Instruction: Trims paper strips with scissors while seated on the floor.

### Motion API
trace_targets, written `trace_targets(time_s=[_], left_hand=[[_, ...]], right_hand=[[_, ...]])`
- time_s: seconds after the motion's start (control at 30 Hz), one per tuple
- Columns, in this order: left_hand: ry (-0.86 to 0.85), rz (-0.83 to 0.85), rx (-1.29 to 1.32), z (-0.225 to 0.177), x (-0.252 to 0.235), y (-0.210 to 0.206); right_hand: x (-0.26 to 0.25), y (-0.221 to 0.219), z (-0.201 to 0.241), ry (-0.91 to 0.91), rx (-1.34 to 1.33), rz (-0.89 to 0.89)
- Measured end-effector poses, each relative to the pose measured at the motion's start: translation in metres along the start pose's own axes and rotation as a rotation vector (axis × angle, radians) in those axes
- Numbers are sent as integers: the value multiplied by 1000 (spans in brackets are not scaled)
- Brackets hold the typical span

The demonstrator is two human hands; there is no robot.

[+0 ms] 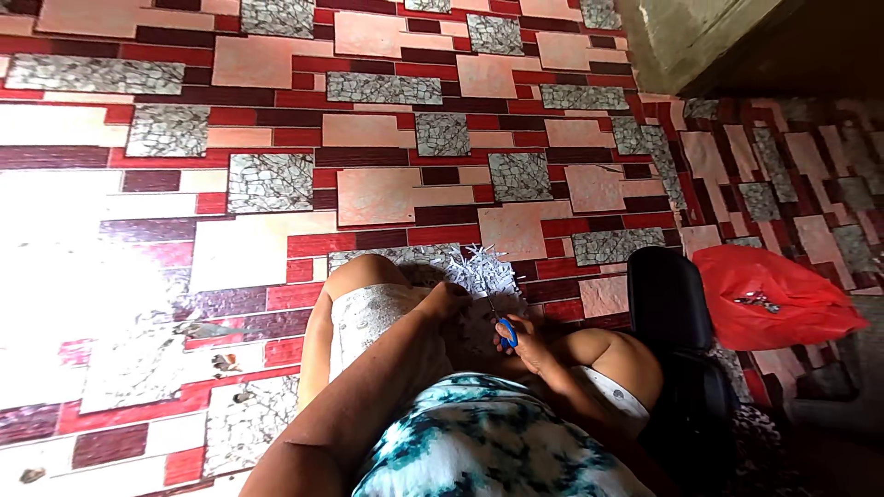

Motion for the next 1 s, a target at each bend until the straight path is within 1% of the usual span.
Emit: trace_targets(time_s=[0.1, 0.37, 0.57, 0.7, 0.9, 1.0], left_hand=[[9, -4, 8, 0, 0, -1], [28, 5, -14, -2, 2, -4], [23, 8, -18, -2, 3, -3], [-2, 9, -74, 0, -1, -2], [5, -2, -51, -1, -1, -1], [15, 4, -42, -1, 0, -2]], right_hand=[[0, -1, -1, 4, 4, 25], [0, -2, 1, 33, 33, -1], [0, -3, 3, 47, 45, -21], [1, -3, 7, 76, 89, -35], [1, -2, 2, -22, 59, -4], [1, -4, 2, -19, 60, 12]])
Point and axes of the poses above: each hand's wrist, its own x-axis away from the middle knuckle, its own y-axis out of the back of the hand, z = x × y, the point moved 4 cm from there along -x, towards the middle knuckle, and after that the axes turned 7 degrees about y, right-handed, at the moved point
